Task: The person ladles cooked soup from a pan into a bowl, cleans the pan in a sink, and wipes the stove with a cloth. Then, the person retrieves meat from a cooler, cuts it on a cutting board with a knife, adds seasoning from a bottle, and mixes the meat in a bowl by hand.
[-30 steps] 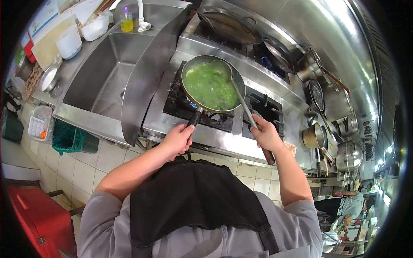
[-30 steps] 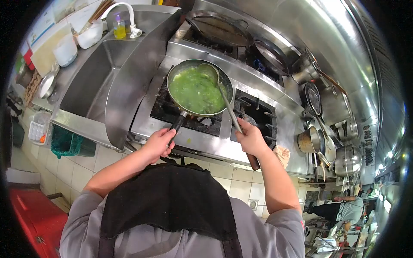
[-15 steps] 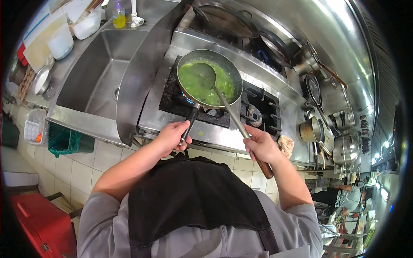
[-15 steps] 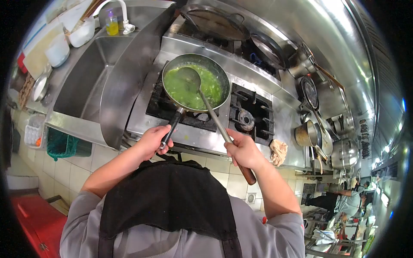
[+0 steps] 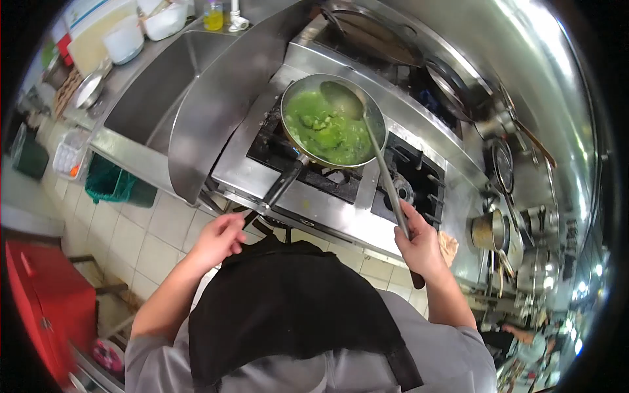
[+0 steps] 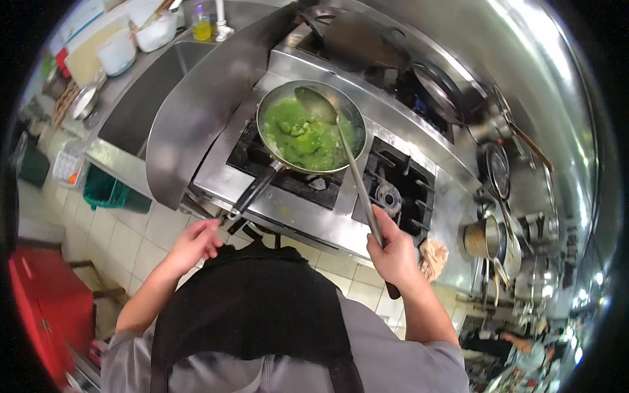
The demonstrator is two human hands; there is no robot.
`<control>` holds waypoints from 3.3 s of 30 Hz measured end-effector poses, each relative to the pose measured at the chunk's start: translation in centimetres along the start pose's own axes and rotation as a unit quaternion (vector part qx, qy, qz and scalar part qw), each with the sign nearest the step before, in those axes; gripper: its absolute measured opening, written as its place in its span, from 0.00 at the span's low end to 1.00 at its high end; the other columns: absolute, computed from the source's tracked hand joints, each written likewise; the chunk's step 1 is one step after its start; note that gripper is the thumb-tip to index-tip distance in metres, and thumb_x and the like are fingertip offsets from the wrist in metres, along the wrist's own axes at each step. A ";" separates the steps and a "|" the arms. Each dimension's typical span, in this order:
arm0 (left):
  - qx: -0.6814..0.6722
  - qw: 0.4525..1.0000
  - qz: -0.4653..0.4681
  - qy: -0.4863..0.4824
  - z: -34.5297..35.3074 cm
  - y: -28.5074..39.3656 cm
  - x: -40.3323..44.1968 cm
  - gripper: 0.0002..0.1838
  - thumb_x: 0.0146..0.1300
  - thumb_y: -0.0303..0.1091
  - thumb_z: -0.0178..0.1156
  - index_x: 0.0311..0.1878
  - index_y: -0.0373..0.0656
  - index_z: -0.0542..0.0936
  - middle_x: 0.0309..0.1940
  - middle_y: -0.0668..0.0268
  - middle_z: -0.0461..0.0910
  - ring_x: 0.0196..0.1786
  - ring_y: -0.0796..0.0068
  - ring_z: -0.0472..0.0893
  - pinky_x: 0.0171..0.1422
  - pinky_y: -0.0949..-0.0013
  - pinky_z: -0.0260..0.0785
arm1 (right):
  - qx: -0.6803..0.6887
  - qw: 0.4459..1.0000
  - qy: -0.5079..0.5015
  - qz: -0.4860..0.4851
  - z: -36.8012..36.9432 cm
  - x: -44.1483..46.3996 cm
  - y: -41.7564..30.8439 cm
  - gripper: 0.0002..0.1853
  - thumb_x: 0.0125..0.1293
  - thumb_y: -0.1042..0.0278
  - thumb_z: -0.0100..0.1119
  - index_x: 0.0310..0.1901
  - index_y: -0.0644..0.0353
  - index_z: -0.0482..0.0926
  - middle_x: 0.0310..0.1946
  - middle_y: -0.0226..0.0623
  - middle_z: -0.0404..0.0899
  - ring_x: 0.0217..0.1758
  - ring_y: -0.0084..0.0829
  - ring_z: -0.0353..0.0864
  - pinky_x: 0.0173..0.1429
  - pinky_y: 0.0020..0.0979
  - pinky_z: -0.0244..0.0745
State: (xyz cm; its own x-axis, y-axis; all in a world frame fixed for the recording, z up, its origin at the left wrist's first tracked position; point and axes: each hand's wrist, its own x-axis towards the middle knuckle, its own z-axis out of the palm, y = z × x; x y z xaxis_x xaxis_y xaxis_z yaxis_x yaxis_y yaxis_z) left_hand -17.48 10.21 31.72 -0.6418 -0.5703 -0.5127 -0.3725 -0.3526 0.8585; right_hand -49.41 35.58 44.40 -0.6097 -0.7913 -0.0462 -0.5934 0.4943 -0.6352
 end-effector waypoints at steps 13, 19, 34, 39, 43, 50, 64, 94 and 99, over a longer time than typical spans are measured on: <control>0.075 0.864 -0.010 0.498 19.7 -7.9 -27.7 0.19 0.70 0.40 0.59 0.57 0.37 0.77 0.37 0.57 0.84 0.40 0.67 0.83 0.48 0.63 0.75 | 0.260 0.950 -0.151 -0.083 3.8 10.1 13.8 0.17 0.72 0.69 0.53 0.58 0.66 0.73 0.25 0.28 0.69 0.22 0.21 0.68 0.25 0.24 0.65; -0.001 0.728 -0.016 0.686 28.3 -13.0 -38.8 0.17 0.69 0.38 0.62 0.56 0.39 0.79 0.34 0.63 0.82 0.36 0.75 0.79 0.44 0.67 0.74 | 0.138 0.951 -0.126 -0.245 3.7 11.7 9.0 0.13 0.74 0.58 0.50 0.39 0.59 0.75 0.29 0.42 0.76 0.25 0.38 0.76 0.32 0.41 0.74; -0.485 0.142 -0.240 0.829 64.4 -41.3 -70.0 0.18 0.71 0.46 0.54 0.51 0.40 0.76 0.35 0.60 0.85 0.26 0.78 0.81 0.25 0.71 0.69 | 0.361 0.906 -0.198 -0.103 6.5 7.5 3.7 0.12 0.75 0.62 0.48 0.32 0.56 0.70 0.23 0.28 0.68 0.26 0.27 0.68 0.35 0.28 0.67; -0.411 0.186 -0.218 0.865 67.1 -42.9 -68.8 0.15 0.68 0.37 0.50 0.37 0.33 0.78 0.23 0.58 0.82 0.18 0.74 0.77 0.19 0.68 0.66 | 0.410 0.872 -0.251 -0.087 6.0 12.0 3.3 0.12 0.75 0.63 0.45 0.31 0.54 0.68 0.24 0.27 0.67 0.29 0.29 0.68 0.40 0.31 0.68; -0.376 0.303 -0.233 0.844 63.7 -35.3 -65.0 0.17 0.67 0.39 0.50 0.35 0.33 0.78 0.20 0.57 0.81 0.17 0.71 0.77 0.23 0.68 0.70 | 0.423 0.854 -0.289 -0.089 7.3 20.0 7.5 0.15 0.74 0.59 0.49 0.53 0.62 0.69 0.29 0.28 0.71 0.33 0.25 0.73 0.40 0.31 0.73; -0.361 0.593 0.022 0.720 39.7 -24.9 -51.5 0.15 0.68 0.30 0.49 0.54 0.36 0.76 0.37 0.60 0.83 0.27 0.75 0.80 0.21 0.73 0.69 | 0.462 0.861 -0.210 0.001 1.6 2.8 6.5 0.13 0.69 0.63 0.61 0.49 0.62 0.81 0.25 0.27 0.73 0.21 0.22 0.68 0.26 0.25 0.64; 0.057 0.885 0.163 0.433 12.8 13.2 -4.2 0.21 0.67 0.30 0.48 0.63 0.39 0.71 0.39 0.55 0.84 0.33 0.69 0.86 0.28 0.70 0.76 | 0.460 0.867 -0.190 0.040 -7.4 1.9 9.2 0.14 0.67 0.69 0.52 0.51 0.67 0.73 0.25 0.32 0.73 0.18 0.25 0.72 0.25 0.27 0.65; 0.034 0.962 0.271 0.024 -8.3 35.7 17.9 0.17 0.70 0.31 0.47 0.56 0.31 0.72 0.46 0.50 0.81 0.35 0.59 0.84 0.35 0.61 0.82 | 0.481 0.853 0.074 0.188 4.1 -3.3 -5.6 0.13 0.67 0.76 0.52 0.52 0.68 0.73 0.23 0.33 0.73 0.15 0.23 0.69 0.21 0.26 0.66; -0.031 0.957 0.249 0.146 -23.0 31.0 19.5 0.18 0.71 0.32 0.45 0.60 0.34 0.71 0.44 0.55 0.83 0.35 0.66 0.84 0.31 0.69 0.78 | 0.363 0.902 0.079 0.219 4.7 -3.6 -7.3 0.14 0.69 0.76 0.53 0.54 0.68 0.74 0.22 0.25 0.72 0.17 0.17 0.68 0.22 0.23 0.64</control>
State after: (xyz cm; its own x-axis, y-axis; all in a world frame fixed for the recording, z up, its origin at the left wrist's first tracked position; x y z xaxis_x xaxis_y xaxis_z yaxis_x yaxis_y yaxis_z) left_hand -26.15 -28.90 47.99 -0.5116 -0.8587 -0.0295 -0.0232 -0.0204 0.9995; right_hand -40.47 33.13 45.59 -0.8033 -0.4874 -0.3423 0.1892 0.3361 -0.9226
